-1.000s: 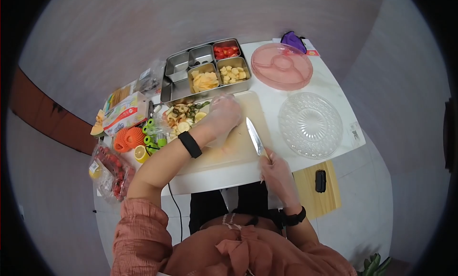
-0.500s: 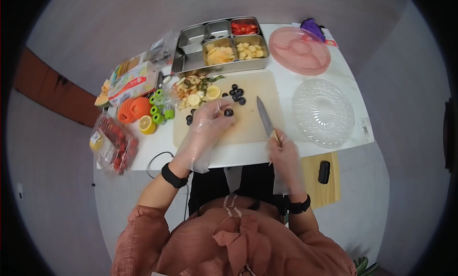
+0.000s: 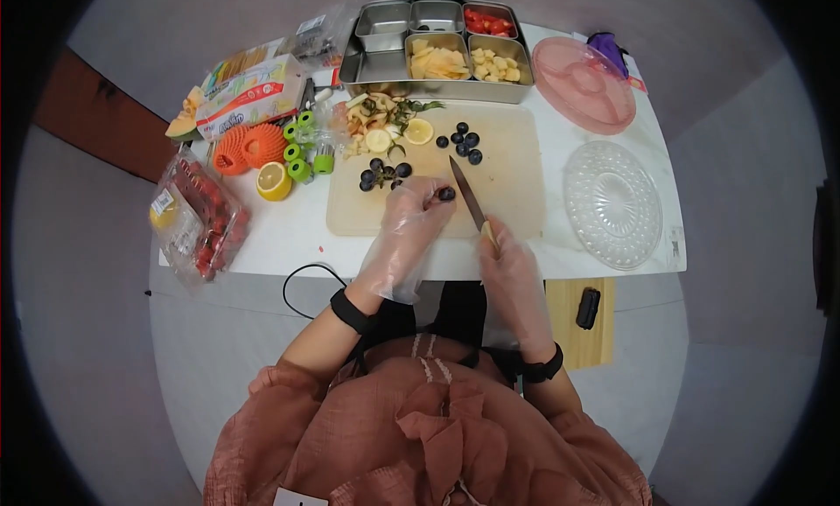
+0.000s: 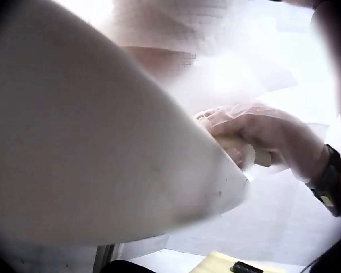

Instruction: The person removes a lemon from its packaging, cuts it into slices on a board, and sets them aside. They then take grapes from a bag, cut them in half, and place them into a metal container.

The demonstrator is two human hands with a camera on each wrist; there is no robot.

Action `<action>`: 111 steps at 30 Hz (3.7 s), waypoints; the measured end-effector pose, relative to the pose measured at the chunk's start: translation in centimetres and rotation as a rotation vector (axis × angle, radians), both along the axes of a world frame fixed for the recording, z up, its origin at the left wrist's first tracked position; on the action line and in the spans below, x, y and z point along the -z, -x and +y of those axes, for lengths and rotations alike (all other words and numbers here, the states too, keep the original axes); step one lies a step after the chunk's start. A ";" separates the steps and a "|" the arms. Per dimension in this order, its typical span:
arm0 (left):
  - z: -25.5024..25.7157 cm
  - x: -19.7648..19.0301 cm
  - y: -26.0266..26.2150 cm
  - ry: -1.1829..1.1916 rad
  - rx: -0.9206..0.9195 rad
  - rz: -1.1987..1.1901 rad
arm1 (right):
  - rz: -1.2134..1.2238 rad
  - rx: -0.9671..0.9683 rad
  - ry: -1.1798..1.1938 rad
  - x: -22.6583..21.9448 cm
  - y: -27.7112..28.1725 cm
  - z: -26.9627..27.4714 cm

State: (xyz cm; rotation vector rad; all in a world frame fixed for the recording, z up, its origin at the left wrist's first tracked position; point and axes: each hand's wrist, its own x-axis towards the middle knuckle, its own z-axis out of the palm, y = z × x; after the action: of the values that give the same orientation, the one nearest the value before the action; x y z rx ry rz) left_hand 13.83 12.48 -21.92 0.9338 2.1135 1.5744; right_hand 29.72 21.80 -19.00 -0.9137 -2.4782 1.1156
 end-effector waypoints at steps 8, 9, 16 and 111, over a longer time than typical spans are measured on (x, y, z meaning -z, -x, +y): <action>0.0 1.5 0.6 -0.102 -0.001 -0.025 | 0.032 0.017 0.035 0.0 0.9 -0.6; -0.1 1.0 0.4 -0.101 -0.001 -0.031 | 0.027 0.017 0.036 0.0 0.9 -0.7; -0.3 -0.7 -0.1 -0.047 -0.051 -0.227 | 0.045 -0.031 -0.101 -0.2 1.3 -0.8; 0.0 0.9 -0.1 -0.110 -0.111 -0.220 | -0.448 -0.206 -0.253 -1.9 -0.2 -1.5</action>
State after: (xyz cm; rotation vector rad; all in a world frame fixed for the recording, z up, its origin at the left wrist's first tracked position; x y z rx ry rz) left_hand 13.89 12.47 -22.77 0.6507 1.9722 1.7744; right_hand 29.94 20.29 -17.10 -0.9289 -3.0464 0.6784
